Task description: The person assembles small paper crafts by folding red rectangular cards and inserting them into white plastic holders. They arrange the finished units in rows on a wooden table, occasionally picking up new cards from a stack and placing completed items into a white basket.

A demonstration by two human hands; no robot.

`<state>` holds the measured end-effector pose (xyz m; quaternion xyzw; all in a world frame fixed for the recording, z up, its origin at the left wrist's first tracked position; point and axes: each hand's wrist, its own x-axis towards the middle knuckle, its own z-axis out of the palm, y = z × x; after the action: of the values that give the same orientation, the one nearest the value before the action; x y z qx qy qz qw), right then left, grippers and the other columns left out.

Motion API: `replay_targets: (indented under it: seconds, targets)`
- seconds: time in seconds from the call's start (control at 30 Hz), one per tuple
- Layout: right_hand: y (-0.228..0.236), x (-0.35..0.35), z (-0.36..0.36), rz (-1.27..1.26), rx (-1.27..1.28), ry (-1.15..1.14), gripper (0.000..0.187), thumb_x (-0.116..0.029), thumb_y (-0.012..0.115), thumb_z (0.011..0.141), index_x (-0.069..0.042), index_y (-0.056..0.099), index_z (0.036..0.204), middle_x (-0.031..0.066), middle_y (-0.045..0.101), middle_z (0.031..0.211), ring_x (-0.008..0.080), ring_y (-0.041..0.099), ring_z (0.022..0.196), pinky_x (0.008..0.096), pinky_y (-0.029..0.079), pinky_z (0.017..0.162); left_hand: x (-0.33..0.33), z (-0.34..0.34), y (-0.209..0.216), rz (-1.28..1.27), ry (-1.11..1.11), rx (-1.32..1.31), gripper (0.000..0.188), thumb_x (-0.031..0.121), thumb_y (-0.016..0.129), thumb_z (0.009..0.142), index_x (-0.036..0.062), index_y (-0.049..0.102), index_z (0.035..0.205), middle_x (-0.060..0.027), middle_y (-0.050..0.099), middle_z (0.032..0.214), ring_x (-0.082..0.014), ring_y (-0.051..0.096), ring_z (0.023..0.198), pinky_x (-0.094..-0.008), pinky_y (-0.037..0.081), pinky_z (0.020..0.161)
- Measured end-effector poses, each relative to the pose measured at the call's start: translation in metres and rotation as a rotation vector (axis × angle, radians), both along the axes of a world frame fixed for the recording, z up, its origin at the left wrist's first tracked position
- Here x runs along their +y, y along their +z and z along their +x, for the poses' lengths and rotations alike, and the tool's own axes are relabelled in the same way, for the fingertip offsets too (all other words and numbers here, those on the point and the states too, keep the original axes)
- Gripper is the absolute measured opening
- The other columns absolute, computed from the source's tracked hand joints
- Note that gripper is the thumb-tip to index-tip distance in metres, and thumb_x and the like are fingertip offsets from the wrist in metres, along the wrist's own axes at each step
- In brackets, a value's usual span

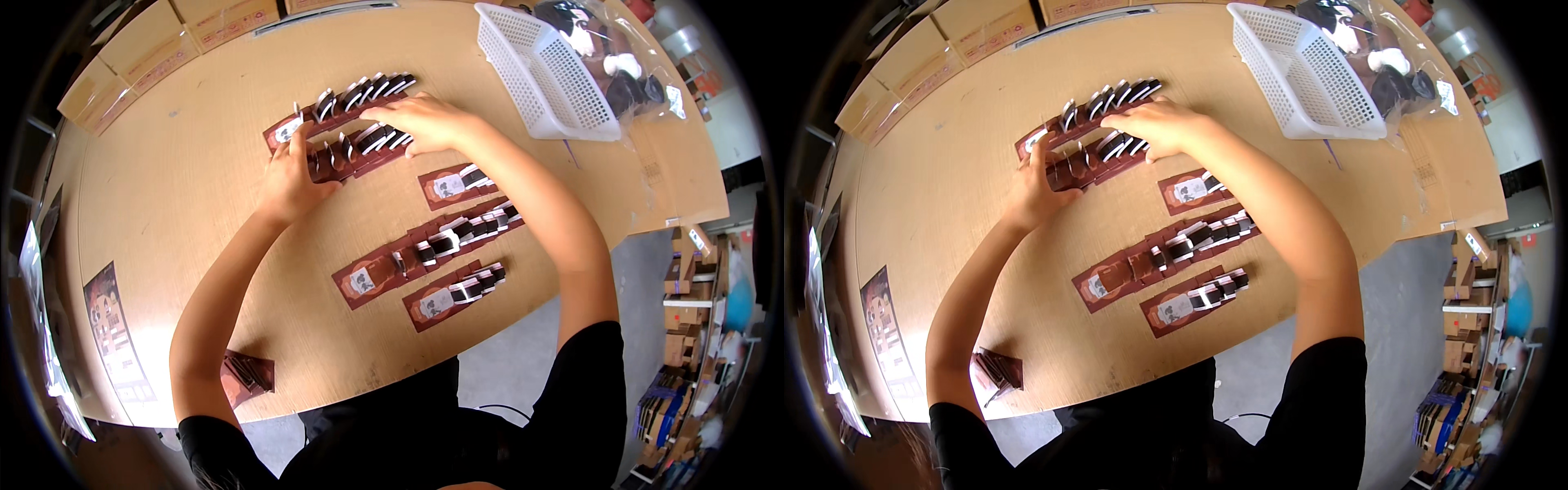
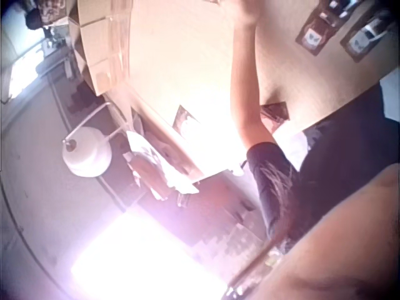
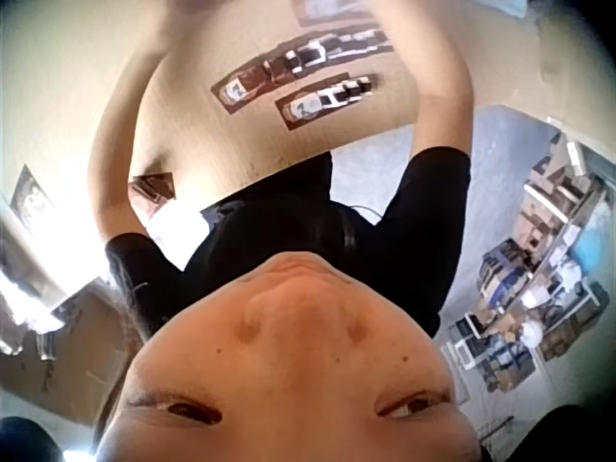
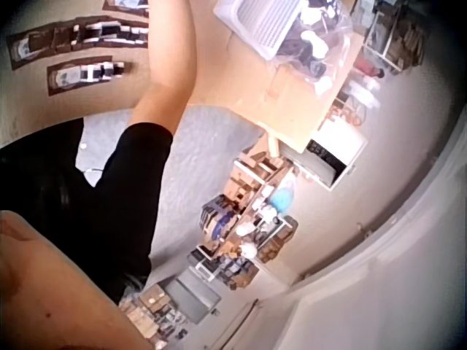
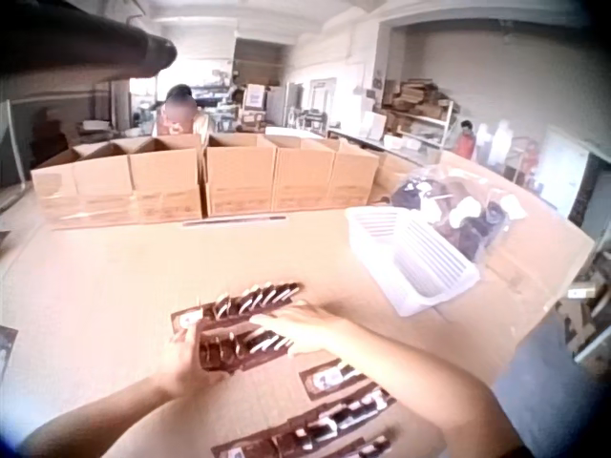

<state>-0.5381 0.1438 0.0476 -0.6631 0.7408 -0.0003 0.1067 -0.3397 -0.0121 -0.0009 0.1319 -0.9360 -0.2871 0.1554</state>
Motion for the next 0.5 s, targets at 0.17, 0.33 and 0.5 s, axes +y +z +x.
replay_targets:
  seconds: [0.17, 0.33, 0.5]
  targets:
    - [-0.009, 0.018, -0.016, -0.075, 0.026, 0.029, 0.081, -0.006, 0.076, 0.062, -0.016, 0.039, 0.133, 0.0114, 0.057, 0.117, 0.0281, 0.055, 0.107, 0.0401, 0.040, 0.096, 0.013, -0.014, 0.005, -0.032, -0.020, -0.007, 0.089, 0.014, 0.081, 0.060, 0.0023, 0.031, 0.132, -0.0174, 0.060, 0.107, -0.0331, 0.055, 0.103, -0.0391, 0.046, 0.089]
    - [-0.003, 0.040, -0.031, 0.028, 0.001, -0.069, 0.077, -0.004, 0.075, 0.061, -0.011, 0.042, 0.131, 0.0111, 0.056, 0.121, 0.0288, 0.054, 0.109, 0.0402, 0.039, 0.096, 0.033, -0.036, 0.005, -0.039, -0.050, -0.034, 0.089, 0.016, 0.080, 0.061, 0.0010, 0.029, 0.132, -0.0155, 0.060, 0.108, -0.0327, 0.053, 0.104, -0.0385, 0.045, 0.089]
    - [0.000, 0.060, -0.041, 0.038, -0.031, -0.134, 0.078, -0.004, 0.074, 0.062, -0.011, 0.041, 0.132, 0.0128, 0.054, 0.122, 0.0323, 0.049, 0.113, 0.0407, 0.037, 0.098, 0.042, -0.054, -0.001, -0.124, -0.088, -0.049, 0.091, 0.017, 0.079, 0.062, -0.0007, 0.026, 0.133, -0.0149, 0.060, 0.109, -0.0336, 0.053, 0.104, -0.0381, 0.045, 0.089]
